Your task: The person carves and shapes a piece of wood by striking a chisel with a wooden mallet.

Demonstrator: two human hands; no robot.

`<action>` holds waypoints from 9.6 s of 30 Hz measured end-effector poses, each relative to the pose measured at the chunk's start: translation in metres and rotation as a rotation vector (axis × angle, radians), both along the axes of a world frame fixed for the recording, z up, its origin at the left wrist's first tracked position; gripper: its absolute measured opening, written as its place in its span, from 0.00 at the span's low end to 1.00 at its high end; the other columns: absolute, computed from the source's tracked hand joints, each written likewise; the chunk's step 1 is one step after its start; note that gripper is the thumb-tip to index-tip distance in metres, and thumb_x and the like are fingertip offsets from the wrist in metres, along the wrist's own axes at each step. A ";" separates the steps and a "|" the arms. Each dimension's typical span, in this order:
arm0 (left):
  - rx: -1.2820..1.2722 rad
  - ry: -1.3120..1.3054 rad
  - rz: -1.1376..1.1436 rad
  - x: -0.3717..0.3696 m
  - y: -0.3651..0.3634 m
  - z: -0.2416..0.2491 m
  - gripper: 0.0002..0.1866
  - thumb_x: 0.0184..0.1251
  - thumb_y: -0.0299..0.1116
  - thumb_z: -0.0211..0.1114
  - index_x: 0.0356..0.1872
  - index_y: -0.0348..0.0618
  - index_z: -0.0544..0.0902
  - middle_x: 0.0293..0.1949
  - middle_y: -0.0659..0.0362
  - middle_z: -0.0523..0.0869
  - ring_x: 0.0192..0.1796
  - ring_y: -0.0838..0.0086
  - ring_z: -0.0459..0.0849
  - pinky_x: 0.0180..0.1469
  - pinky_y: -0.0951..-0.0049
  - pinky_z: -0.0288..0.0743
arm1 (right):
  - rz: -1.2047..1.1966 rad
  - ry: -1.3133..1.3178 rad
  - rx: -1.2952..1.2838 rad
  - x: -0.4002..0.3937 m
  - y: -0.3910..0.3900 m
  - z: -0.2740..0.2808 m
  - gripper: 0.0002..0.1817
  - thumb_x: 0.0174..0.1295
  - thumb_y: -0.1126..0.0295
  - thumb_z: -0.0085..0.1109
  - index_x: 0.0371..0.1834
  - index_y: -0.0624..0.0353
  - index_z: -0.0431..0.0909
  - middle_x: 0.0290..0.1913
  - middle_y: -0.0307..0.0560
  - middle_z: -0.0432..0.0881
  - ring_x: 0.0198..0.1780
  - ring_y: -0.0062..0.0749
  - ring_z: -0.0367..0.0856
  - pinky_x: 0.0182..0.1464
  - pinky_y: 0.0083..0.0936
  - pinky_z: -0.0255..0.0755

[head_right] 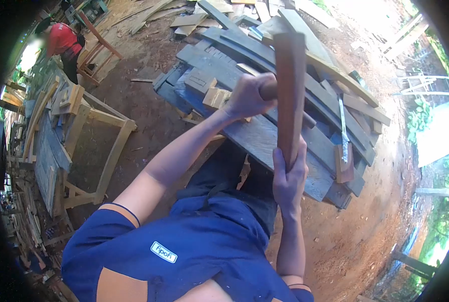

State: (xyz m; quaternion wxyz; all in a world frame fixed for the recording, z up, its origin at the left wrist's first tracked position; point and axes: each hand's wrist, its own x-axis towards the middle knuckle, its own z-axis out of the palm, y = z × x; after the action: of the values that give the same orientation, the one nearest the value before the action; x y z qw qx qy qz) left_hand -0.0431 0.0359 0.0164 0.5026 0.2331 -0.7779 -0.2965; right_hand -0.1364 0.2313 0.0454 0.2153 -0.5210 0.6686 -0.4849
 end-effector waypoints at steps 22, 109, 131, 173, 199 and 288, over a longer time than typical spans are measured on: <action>0.274 0.380 0.056 0.056 -0.028 0.021 0.09 0.63 0.28 0.67 0.23 0.42 0.78 0.17 0.66 0.78 0.17 0.86 0.76 0.20 0.83 0.68 | -0.120 -0.403 0.081 -0.016 0.042 -0.039 0.16 0.73 0.60 0.54 0.52 0.61 0.69 0.26 0.38 0.72 0.22 0.19 0.73 0.24 0.19 0.69; 0.234 0.379 0.078 0.063 -0.021 0.009 0.07 0.62 0.21 0.64 0.26 0.39 0.76 0.18 0.64 0.77 0.17 0.85 0.74 0.19 0.83 0.66 | -0.066 -0.389 0.076 0.004 0.041 -0.051 0.22 0.72 0.57 0.55 0.58 0.63 0.68 0.30 0.38 0.73 0.24 0.19 0.72 0.26 0.17 0.67; 0.183 0.278 0.115 0.060 -0.014 0.010 0.08 0.62 0.23 0.65 0.24 0.40 0.78 0.18 0.65 0.79 0.18 0.87 0.76 0.20 0.84 0.68 | -0.046 -0.355 0.111 0.007 0.035 -0.051 0.23 0.73 0.57 0.55 0.61 0.62 0.68 0.27 0.39 0.73 0.23 0.19 0.73 0.24 0.18 0.67; -0.055 -0.062 0.008 0.018 0.019 0.000 0.12 0.45 0.32 0.75 0.30 0.43 0.82 0.25 0.51 0.85 0.30 0.57 0.88 0.32 0.64 0.81 | -0.025 -0.374 0.048 0.004 0.010 -0.025 0.20 0.73 0.64 0.52 0.63 0.60 0.66 0.29 0.37 0.72 0.24 0.18 0.70 0.26 0.18 0.66; 0.334 0.384 0.098 0.061 -0.025 0.010 0.09 0.57 0.27 0.69 0.22 0.40 0.78 0.19 0.67 0.79 0.23 0.86 0.75 0.25 0.79 0.69 | -0.097 -0.395 0.135 -0.011 0.042 -0.048 0.19 0.74 0.56 0.51 0.55 0.62 0.68 0.28 0.39 0.73 0.25 0.21 0.73 0.26 0.20 0.70; 0.502 0.681 0.029 0.079 -0.043 0.032 0.06 0.58 0.23 0.65 0.30 0.41 0.75 0.15 0.65 0.73 0.13 0.82 0.70 0.18 0.78 0.67 | -0.084 -0.184 0.065 -0.003 0.043 -0.030 0.25 0.72 0.61 0.55 0.68 0.60 0.65 0.29 0.42 0.76 0.26 0.22 0.74 0.28 0.23 0.69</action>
State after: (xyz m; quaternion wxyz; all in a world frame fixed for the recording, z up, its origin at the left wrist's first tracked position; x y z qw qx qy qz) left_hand 0.0359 -0.0067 0.0484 0.6628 0.2477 -0.4677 -0.5297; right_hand -0.1395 0.2747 0.0155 0.2721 -0.4387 0.6826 -0.5172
